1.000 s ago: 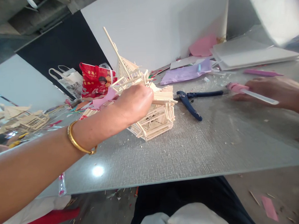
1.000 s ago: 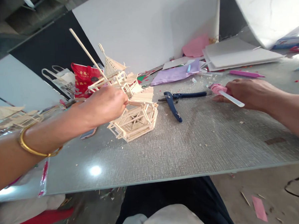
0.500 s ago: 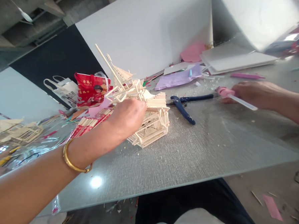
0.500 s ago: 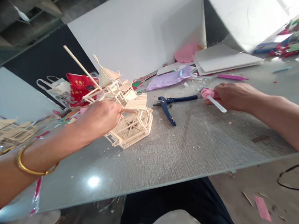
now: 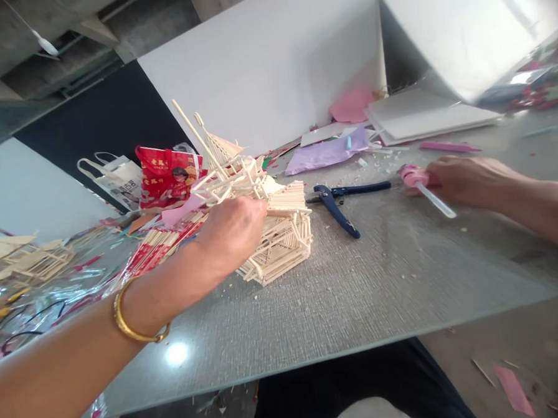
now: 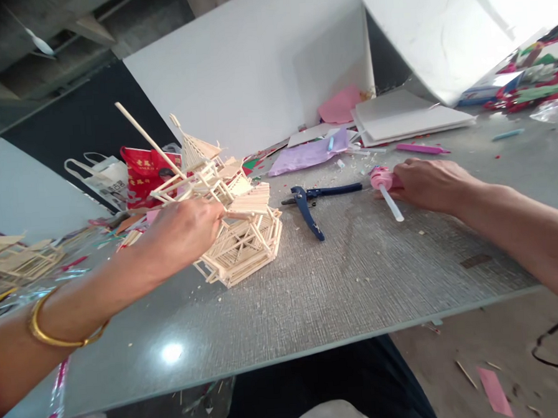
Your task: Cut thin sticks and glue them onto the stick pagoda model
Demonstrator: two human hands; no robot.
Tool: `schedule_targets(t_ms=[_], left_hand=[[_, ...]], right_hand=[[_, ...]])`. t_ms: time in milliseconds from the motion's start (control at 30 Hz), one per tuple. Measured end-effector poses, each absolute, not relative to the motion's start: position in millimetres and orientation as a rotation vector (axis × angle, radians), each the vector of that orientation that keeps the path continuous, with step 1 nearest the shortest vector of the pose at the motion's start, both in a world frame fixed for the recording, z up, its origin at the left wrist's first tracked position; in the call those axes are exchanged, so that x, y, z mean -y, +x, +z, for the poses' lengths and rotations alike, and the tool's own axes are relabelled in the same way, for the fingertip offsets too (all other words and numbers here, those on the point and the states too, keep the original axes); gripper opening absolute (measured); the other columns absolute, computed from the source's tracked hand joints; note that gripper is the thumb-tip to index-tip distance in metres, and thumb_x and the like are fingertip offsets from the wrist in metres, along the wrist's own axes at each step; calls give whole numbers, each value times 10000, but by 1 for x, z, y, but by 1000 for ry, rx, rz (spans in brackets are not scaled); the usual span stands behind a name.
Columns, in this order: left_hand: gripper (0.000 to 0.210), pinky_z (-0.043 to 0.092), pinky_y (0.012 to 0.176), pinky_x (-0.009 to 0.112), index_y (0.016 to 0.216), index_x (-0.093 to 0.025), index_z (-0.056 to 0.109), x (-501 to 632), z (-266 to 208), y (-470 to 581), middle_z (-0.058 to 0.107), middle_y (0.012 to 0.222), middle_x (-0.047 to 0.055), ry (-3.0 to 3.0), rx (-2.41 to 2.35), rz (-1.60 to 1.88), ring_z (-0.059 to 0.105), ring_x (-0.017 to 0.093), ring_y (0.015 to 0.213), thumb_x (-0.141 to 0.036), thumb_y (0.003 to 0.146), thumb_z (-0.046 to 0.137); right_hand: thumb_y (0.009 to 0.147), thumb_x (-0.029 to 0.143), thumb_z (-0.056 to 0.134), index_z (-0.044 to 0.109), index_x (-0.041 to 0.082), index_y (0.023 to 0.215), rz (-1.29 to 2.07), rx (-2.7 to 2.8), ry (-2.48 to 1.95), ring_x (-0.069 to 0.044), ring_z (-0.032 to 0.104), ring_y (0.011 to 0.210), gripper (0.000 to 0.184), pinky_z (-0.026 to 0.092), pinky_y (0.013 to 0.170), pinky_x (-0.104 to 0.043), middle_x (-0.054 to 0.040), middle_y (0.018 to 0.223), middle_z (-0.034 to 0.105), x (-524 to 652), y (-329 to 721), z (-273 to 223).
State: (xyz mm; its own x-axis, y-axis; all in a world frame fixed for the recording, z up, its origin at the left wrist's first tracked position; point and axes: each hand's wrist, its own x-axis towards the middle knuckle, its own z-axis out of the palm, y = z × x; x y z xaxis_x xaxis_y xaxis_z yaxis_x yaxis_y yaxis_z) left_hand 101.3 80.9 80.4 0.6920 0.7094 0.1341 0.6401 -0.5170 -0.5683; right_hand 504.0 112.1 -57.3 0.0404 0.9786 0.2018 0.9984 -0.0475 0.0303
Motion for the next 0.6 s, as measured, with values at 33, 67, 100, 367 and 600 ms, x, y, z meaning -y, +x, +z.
schedule_targets(t_ms=[33,67,100,367,600], left_hand=[[261,235,413,293,636,-144,592,-81,80,101,585,548,85,-2297,1040,157,484,148,438,-85,782,384],[261,238,412,291,632,-141,593,-81,81,102,585,547,88,-2287,1051,167,487,149,438,-86,780,385],[258,241,413,289,628,-141,594,-81,81,102,586,546,89,-2283,1055,173,489,149,439,-87,776,389],[231,233,408,282,606,-131,593,-80,83,108,579,533,80,-2251,1054,228,517,151,453,-12,656,401],[256,225,415,281,631,-130,610,-78,84,109,592,555,72,-2283,1060,264,513,132,469,-18,690,387]], right_hand=[[778,623,463,471,210,730,-269,2079,-2194,-186,511,641,416,250,485,-303,-77,851,595,-112,504,-57],[784,614,460,466,209,729,-277,2075,-2206,-184,510,633,409,244,477,-300,-79,856,595,-111,504,-57],[790,603,459,465,208,732,-280,2080,-2211,-182,511,631,399,239,473,-296,-81,863,595,-111,503,-56],[816,559,436,488,202,748,-253,2126,-2200,-189,518,679,367,237,495,-296,-97,894,590,-112,506,-57],[788,646,417,507,209,754,-184,2085,-2175,-210,526,697,448,270,537,-314,-100,876,593,-114,508,-58]])
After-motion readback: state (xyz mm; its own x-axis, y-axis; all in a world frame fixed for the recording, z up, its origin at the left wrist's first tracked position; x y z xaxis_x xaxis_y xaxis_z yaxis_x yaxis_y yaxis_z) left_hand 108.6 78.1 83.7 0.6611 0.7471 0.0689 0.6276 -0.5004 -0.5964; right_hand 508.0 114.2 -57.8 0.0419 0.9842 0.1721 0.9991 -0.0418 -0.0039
